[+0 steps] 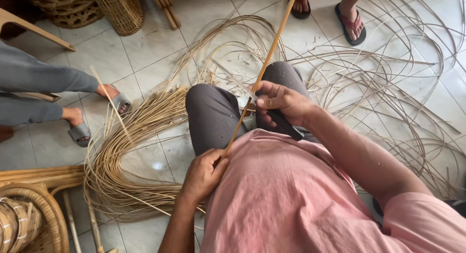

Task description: The person strips a rattan vine using a knife. The person holds the long vine and repeatedly pulls the knife along its length while seated, with other vines scattered on the floor.

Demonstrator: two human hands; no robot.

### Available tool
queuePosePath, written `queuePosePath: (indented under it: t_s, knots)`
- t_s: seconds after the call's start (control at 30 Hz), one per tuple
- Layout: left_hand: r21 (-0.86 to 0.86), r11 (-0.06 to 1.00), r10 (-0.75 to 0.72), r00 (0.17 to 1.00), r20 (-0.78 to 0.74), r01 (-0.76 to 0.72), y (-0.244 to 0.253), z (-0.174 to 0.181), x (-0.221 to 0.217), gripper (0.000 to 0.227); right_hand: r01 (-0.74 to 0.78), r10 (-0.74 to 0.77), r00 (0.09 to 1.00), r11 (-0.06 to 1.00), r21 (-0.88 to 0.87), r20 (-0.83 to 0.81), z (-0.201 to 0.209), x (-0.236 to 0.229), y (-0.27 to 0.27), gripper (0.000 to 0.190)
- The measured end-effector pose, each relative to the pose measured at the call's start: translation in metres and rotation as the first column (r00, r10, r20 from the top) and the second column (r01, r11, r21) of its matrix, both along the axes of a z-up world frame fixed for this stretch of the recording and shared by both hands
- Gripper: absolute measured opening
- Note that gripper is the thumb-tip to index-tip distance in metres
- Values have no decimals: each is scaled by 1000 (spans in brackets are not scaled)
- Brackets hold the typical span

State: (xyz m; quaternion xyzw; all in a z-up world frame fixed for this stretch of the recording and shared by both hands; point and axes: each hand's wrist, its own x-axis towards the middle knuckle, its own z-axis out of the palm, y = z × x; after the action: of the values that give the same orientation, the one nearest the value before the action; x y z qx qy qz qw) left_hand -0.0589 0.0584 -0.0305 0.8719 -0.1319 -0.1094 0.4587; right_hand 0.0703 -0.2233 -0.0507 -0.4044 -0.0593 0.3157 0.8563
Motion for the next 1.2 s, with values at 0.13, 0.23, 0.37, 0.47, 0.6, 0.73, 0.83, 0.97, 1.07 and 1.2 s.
queuePosePath:
  t_s: [0.13, 0.23, 0.37, 0.47, 0.6, 0.73, 0.83, 0.97, 1.07, 1.2]
  knots:
    - [-107, 994, 12, 991, -136, -26, -30, 35, 17, 47, -62, 62, 998, 998, -4, -15, -16, -12, 8, 34]
    - [-360, 926, 30, 974, -226, -112, -48, 25, 47, 41, -92, 91, 996, 995, -25, -14, 1, -15, 16, 35]
    - [-473, 858, 94, 966, -240, -201, -68, 31, 69, 22, -98, 100, 994, 994, -46, 37, 10, -20, 17, 40]
    - [-416, 873, 178, 960, -214, -255, -73, 22, 67, 18, -89, 94, 994, 993, -75, 59, 5, -20, 9, 43]
    - [-353, 898, 220, 964, -152, -261, -67, 18, 67, 14, -86, 93, 992, 993, -78, 86, -7, -17, 10, 52]
    - [-466, 859, 123, 969, -212, -211, -67, 17, 63, 18, -81, 96, 988, 989, -126, 119, 4, -21, 15, 55]
    - [-472, 851, 137, 965, -222, -230, -64, -10, 66, 28, -75, 109, 978, 980, -186, 180, 0, -20, 13, 58]
    - [-445, 856, 210, 963, -168, -265, -66, 9, 66, 30, -45, 112, 966, 961, -272, 234, 5, -18, 20, 45]
    - [-368, 880, 286, 954, -94, -300, -75, 18, 58, 31, -13, 102, 962, 943, -331, 254, -4, -19, 26, 35]
    - [-281, 867, 423, 906, -21, -411, -65, -44, 62, 27, 105, 117, 916, 854, -510, 384, -44, -15, 23, 29]
